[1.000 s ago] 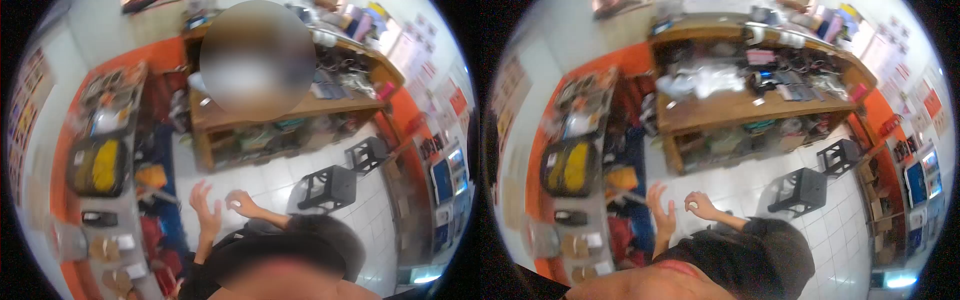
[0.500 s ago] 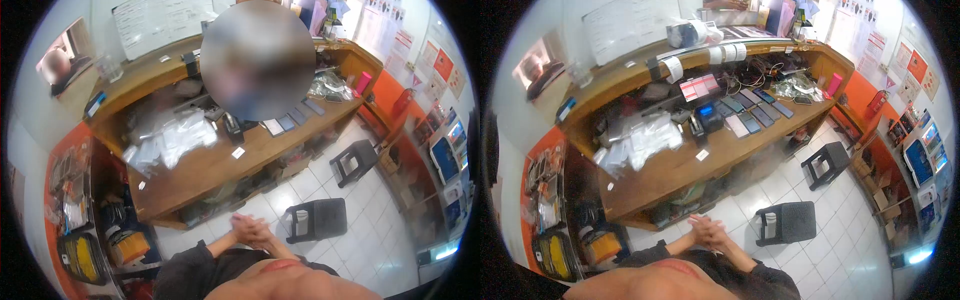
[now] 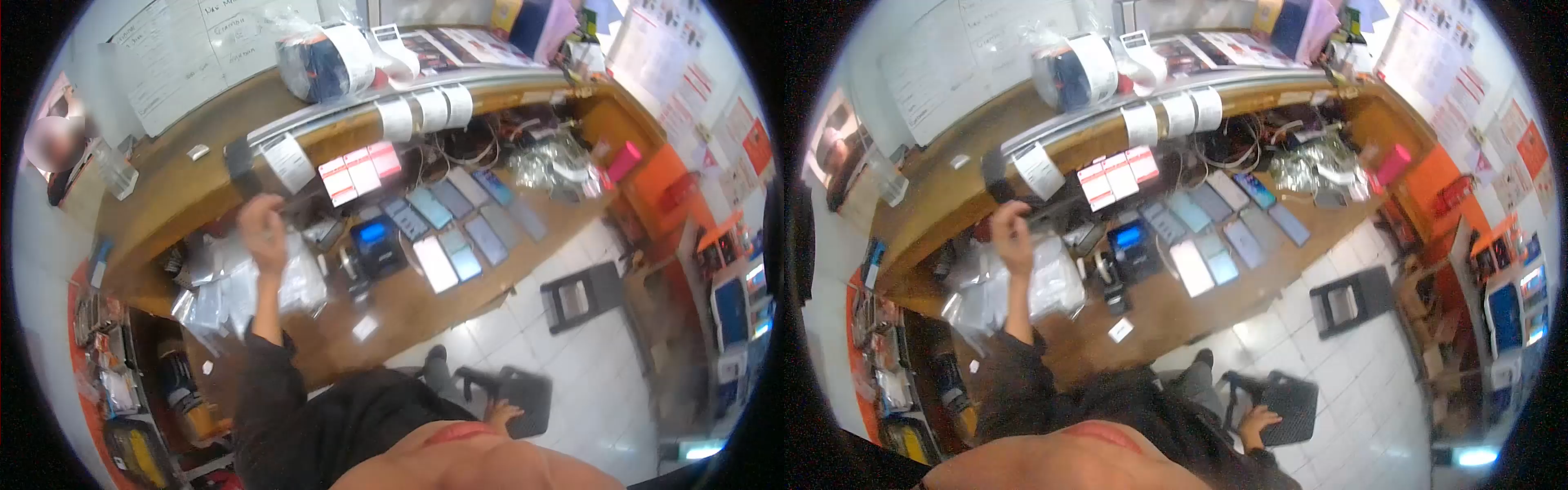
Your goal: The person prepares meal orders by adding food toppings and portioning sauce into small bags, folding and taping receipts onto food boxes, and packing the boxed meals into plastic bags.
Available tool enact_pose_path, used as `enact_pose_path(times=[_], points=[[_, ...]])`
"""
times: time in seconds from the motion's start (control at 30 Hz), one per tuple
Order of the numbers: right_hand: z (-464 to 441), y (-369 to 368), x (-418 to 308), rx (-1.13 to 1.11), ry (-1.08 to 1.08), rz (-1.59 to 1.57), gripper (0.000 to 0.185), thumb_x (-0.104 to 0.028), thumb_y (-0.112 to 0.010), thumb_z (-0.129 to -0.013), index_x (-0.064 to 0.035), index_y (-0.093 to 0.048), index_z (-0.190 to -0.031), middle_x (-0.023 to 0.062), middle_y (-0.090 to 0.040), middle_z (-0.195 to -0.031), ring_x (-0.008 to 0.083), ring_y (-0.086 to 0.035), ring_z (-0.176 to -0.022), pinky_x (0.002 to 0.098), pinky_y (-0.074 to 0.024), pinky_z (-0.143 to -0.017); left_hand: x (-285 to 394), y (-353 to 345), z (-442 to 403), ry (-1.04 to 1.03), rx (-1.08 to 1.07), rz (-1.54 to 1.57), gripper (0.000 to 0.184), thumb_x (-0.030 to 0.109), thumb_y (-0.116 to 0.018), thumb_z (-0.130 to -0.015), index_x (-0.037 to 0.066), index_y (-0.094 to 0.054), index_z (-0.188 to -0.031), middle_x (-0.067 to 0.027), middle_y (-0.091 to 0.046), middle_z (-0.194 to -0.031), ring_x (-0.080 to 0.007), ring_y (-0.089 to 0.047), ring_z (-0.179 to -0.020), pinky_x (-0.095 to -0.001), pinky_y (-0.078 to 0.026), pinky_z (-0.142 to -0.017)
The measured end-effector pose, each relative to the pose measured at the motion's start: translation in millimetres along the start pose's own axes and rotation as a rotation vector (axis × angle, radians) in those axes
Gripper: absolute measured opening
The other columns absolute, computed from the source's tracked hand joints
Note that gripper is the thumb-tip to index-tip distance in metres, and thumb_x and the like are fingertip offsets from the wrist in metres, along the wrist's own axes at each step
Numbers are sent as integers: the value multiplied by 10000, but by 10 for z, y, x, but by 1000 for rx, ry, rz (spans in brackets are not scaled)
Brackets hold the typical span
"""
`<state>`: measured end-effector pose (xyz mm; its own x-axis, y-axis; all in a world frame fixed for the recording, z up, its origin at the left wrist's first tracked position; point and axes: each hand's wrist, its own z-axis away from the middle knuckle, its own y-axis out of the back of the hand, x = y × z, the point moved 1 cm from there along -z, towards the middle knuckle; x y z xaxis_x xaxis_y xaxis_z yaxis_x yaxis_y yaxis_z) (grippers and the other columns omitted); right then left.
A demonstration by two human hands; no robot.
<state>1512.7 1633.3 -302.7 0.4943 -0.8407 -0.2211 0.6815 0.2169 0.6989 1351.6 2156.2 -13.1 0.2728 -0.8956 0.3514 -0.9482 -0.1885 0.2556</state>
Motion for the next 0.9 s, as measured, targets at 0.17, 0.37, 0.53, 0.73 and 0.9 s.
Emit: enact_pose_path(times=[0.17,0.37,0.53,0.73,0.9], points=[[-1501,304,583,74,526,-171,260,-164,-541,-857,10,-619,-1033,208,-657,-939,296,-649,-863,407,-494,-778,-667,-128,-1100,214,438,-223,288,190,-474,-923,49,-547,-1164,-121,-545,-1183,-275,-473,-1138,-381,-327,-994],[-1858,4466,-1194,478,1016,-614,136,-79,-620,-802,-15,-641,-920,82,-630,-884,184,-588,-844,316,-449,-788,-1289,-97,-1218,609,453,-610,422,392,-394,-949,95,-535,-1213,-151,-495,-1258,-296,-422,-1207,-405,-311,-1008],[-1909,6342,-2549,834,1422,-534,237,-214,-566,-847,19,-594,-876,131,-586,-958,263,-525,-971,388,-380,-894,-1194,-84,-1181,727,359,-1054,460,463,-378,-943,132,-530,-1224,-164,-475,-1269,-320,-422,-1202,-421,-326,-987],[-2509,6876,-3505,1049,1330,-331,85,-112,-573,-854,-50,-589,-909,91,-566,-871,251,-543,-869,339,-425,-792,-1213,-116,-1161,765,379,-1165,476,487,-378,-936,136,-526,-1220,-178,-423,-1278,-331,-409,-1196,-421,-308,-998],[-2389,6879,-3426,930,1194,-122,82,-123,-545,-866,-121,-597,-930,37,-534,-834,204,-541,-848,344,-438,-709,-1257,-87,-1166,768,373,-1151,479,489,-377,-936,132,-526,-1220,-175,-417,-1290,-328,-405,-1201,-418,-298,-1007]])
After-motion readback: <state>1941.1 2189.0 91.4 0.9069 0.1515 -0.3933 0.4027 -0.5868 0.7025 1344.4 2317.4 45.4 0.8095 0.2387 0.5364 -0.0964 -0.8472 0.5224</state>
